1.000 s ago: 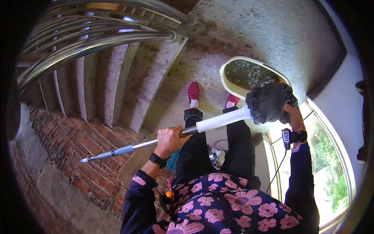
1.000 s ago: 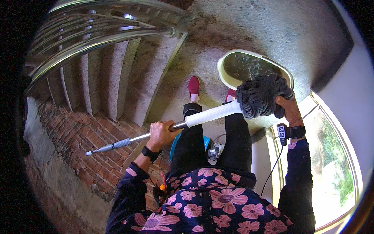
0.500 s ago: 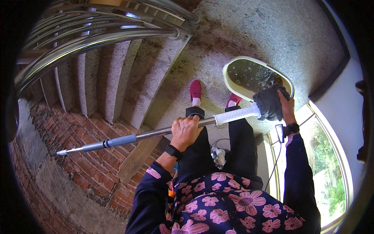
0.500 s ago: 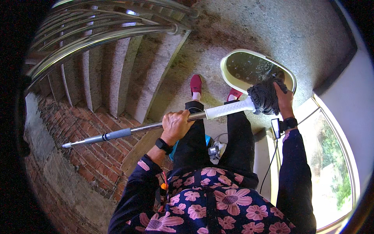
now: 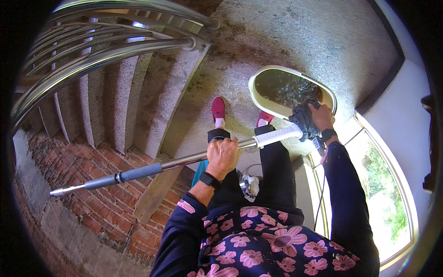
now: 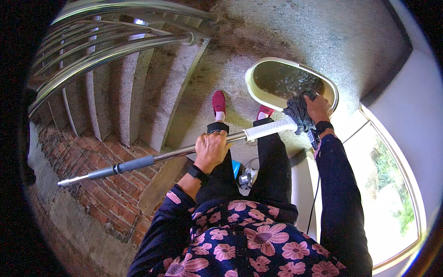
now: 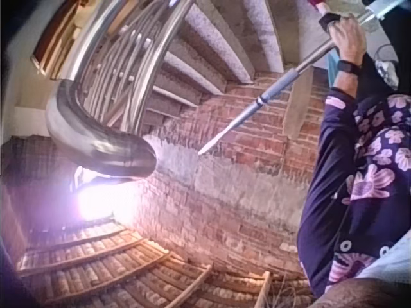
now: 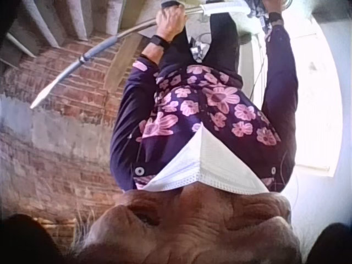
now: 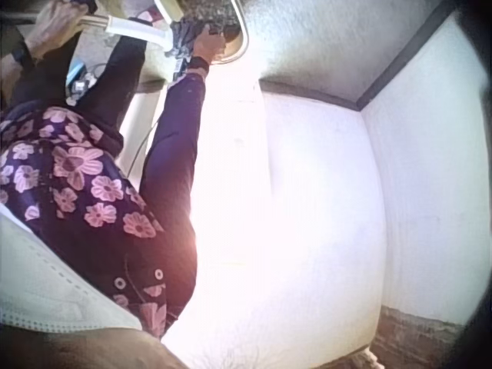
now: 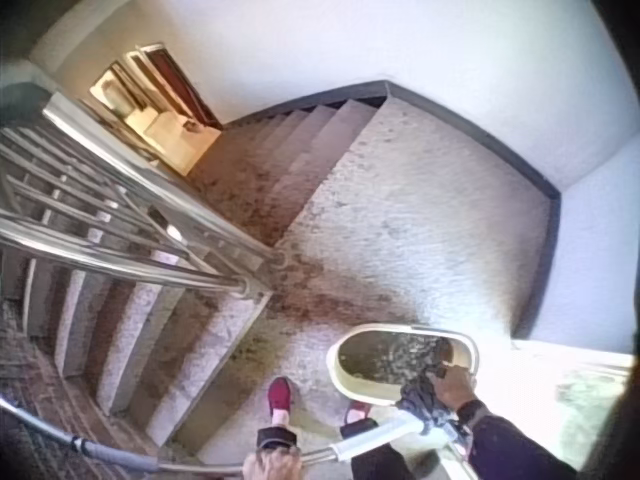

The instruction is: The person mops a spiral staircase using a mop and bucket. They repeatedly dip the mop into the bucket, wring it, and clean each step from top to bottom, then return to the bucket to repeat the process.

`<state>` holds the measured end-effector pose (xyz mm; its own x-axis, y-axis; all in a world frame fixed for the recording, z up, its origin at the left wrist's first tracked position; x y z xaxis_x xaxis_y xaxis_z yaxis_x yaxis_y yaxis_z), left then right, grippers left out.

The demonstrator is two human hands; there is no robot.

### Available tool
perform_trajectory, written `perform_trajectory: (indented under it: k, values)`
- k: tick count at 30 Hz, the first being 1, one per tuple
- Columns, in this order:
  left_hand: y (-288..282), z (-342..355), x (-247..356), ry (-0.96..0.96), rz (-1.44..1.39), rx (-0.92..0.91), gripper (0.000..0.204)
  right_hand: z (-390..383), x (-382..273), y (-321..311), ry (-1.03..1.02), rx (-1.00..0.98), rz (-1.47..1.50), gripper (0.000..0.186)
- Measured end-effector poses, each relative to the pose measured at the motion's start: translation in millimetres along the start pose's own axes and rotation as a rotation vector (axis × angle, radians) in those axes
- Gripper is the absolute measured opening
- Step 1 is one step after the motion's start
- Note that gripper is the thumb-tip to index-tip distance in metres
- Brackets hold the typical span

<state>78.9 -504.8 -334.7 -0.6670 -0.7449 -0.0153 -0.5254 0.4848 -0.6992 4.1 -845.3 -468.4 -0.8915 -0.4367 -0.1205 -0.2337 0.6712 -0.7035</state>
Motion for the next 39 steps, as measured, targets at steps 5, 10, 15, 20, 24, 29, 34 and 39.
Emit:
perform_trajectory:
  k: [5,10,15,20,24,29,34,39]
  values:
    - [-3,8,0,0.01,0.038,0.021,0.033,-3,-6,7,-0.042,-0.005,-0.023,0.055]
    - [-8,6,0,-0.01,0.0,-0.011,0.034,0,-9,10,-0.067,0.004,0.01,0.058]
    - [-21,4,-3,-0.027,-0.058,0.047,0.032,11,10,1,-0.03,-0.051,0.416,0.064]
    - [-33,-7,-8,-0.044,-0.092,0.087,0.032,3,35,-3,0.071,-0.118,1.04,0.063]
    - [-43,-29,-13,-0.096,-0.144,0.096,0.034,-1,68,5,0.275,-0.165,1.218,0.069]
    - [-58,-68,-30,-0.176,-0.18,0.039,0.036,3,81,9,-0.39,-0.133,0.42,0.081]
    - [-70,-122,-56,-0.281,-0.259,-0.02,0.037,-14,64,31,0.308,-0.257,1.408,0.033]
    - [-67,-173,-96,-0.42,-0.258,-0.051,0.04,-48,22,30,0.164,-0.283,1.118,0.028]
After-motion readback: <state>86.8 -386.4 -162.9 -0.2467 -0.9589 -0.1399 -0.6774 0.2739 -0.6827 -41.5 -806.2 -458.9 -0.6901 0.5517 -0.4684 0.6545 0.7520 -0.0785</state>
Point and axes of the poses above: each hand's wrist, its own z-axis towards the middle knuckle, its own y-axis out of the palm, x = y × z, the point moved 4 cm from there along z, towards the middle knuckle, and after that the axes turned 14 degrees about z, right-handed, at the moved point
